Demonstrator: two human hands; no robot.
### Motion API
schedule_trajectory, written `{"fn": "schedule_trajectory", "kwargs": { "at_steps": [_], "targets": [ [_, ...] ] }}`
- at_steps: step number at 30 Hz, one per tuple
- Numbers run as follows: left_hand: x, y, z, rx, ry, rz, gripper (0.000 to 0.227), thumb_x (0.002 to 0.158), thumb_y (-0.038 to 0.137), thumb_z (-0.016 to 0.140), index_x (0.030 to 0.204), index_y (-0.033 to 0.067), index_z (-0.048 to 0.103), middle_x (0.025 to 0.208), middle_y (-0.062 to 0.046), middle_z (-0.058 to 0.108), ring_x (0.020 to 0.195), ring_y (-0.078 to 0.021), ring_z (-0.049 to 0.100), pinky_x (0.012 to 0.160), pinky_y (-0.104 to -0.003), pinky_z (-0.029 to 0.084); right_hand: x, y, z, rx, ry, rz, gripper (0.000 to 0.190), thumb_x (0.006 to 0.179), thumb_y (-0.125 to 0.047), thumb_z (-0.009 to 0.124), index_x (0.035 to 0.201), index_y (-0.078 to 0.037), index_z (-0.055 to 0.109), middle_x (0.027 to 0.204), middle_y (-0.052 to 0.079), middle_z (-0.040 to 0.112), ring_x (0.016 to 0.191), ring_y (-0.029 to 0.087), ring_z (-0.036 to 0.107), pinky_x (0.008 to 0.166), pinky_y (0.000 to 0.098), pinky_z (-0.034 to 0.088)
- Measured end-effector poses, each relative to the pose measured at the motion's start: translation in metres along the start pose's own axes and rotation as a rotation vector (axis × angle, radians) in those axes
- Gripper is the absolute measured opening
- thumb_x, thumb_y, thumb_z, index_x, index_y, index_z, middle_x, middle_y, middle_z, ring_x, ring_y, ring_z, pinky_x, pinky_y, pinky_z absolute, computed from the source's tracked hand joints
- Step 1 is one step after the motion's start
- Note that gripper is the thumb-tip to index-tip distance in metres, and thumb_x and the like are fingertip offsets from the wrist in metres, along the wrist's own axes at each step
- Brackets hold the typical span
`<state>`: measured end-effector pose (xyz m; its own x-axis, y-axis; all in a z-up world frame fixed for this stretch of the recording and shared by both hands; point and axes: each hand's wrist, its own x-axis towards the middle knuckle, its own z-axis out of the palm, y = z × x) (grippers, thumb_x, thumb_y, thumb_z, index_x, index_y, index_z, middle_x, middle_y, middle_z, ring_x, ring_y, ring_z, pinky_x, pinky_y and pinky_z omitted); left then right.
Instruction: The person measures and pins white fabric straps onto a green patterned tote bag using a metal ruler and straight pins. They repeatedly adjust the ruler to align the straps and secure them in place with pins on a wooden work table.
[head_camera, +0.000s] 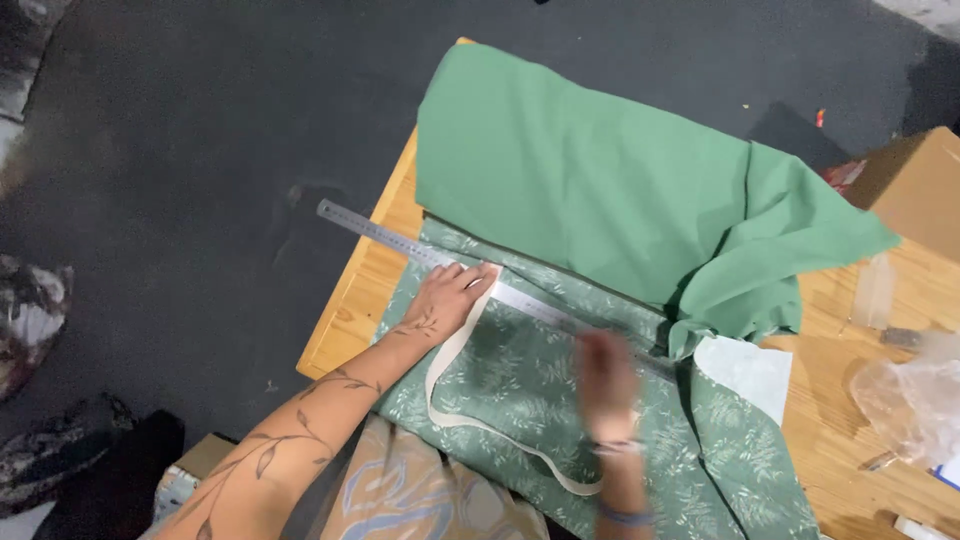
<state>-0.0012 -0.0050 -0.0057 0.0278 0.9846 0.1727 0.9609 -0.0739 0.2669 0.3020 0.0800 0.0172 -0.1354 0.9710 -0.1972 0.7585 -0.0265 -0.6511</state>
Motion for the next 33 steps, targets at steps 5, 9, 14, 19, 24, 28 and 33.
{"fn": "schedule_trajectory", "kwargs": {
  "at_steps": [5, 9, 14, 19, 24, 28, 33],
  "targets": [
    [0.005, -0.003, 0.003, 0.021, 0.11, 0.063, 0.04, 0.094, 0.008, 0.058, 0.133, 0.0171, 0.06, 0.119, -0.002, 0.06, 0.085, -0.0199, 0.054, 0.071, -0.036, 0.041, -0.046, -0.034, 0.089, -0.109, -0.392, -0.068, 0.028, 0.098, -0.021, 0.064, 0.126, -0.014, 0.066, 0.104, 0.007, 0.078, 0.099, 0.026, 0.074, 0.085, 0.0429, 0.059],
    [0.008, -0.001, -0.012, -0.064, 0.142, 0.06, 0.032, 0.101, 0.009, 0.056, 0.131, 0.0178, 0.06, 0.114, -0.003, 0.06, 0.08, -0.0172, 0.051, 0.073, -0.034, 0.038, -0.037, -0.063, 0.072, -0.104, -0.43, 0.015, 0.026, 0.096, -0.02, 0.067, 0.121, -0.018, 0.063, 0.105, 0.005, 0.078, 0.101, 0.029, 0.074, 0.085, 0.0462, 0.059],
    [0.019, 0.013, -0.074, -0.168, 0.121, 0.045, 0.029, 0.104, 0.001, 0.049, 0.131, 0.0087, 0.057, 0.108, -0.005, 0.058, 0.074, -0.0162, 0.047, 0.071, -0.032, 0.037, -0.016, -0.074, 0.061, -0.03, -0.446, -0.104, 0.016, 0.098, -0.018, 0.061, 0.113, -0.016, 0.067, 0.103, 0.015, 0.077, 0.102, 0.041, 0.071, 0.086, 0.0527, 0.056],
    [0.015, 0.01, -0.065, -0.456, 0.027, -0.104, 0.014, 0.107, 0.01, 0.05, 0.119, 0.0079, 0.057, 0.111, -0.004, 0.059, 0.084, -0.0107, 0.05, 0.079, -0.028, 0.036, 0.02, -0.102, 0.076, 0.023, -0.372, -0.257, 0.013, 0.098, -0.014, 0.062, 0.106, -0.015, 0.072, 0.102, 0.01, 0.074, 0.103, 0.035, 0.069, 0.088, 0.045, 0.055],
    [0.007, 0.001, -0.044, -0.446, 0.003, -0.115, 0.016, 0.107, 0.017, 0.048, 0.12, 0.0106, 0.055, 0.107, -0.003, 0.055, 0.082, -0.0104, 0.048, 0.08, -0.029, 0.035, 0.039, -0.113, 0.096, -0.07, -0.315, -0.262, 0.008, 0.099, -0.018, 0.064, 0.098, -0.017, 0.072, 0.092, 0.006, 0.07, 0.096, 0.032, 0.07, 0.086, 0.0428, 0.058],
    [0.005, -0.006, -0.024, -0.436, -0.033, -0.134, 0.019, 0.106, 0.024, 0.047, 0.121, 0.0135, 0.052, 0.102, -0.001, 0.05, 0.079, -0.0099, 0.047, 0.082, -0.03, 0.034, 0.044, -0.103, 0.102, -0.105, -0.264, -0.245, 0.006, 0.099, -0.019, 0.065, 0.102, -0.018, 0.071, 0.094, 0.007, 0.068, 0.097, 0.031, 0.069, 0.087, 0.0426, 0.058],
    [0.004, -0.014, 0.0, -0.431, -0.065, -0.151, 0.023, 0.105, 0.032, 0.045, 0.121, 0.0165, 0.05, 0.096, 0.001, 0.046, 0.077, -0.0095, 0.045, 0.083, -0.031, 0.033, 0.052, -0.089, 0.111, -0.183, -0.264, -0.26, 0.006, 0.095, -0.017, 0.07, 0.1, -0.019, 0.072, 0.092, 0.005, 0.068, 0.095, 0.027, 0.07, 0.085, 0.0399, 0.059]
  ]
}}
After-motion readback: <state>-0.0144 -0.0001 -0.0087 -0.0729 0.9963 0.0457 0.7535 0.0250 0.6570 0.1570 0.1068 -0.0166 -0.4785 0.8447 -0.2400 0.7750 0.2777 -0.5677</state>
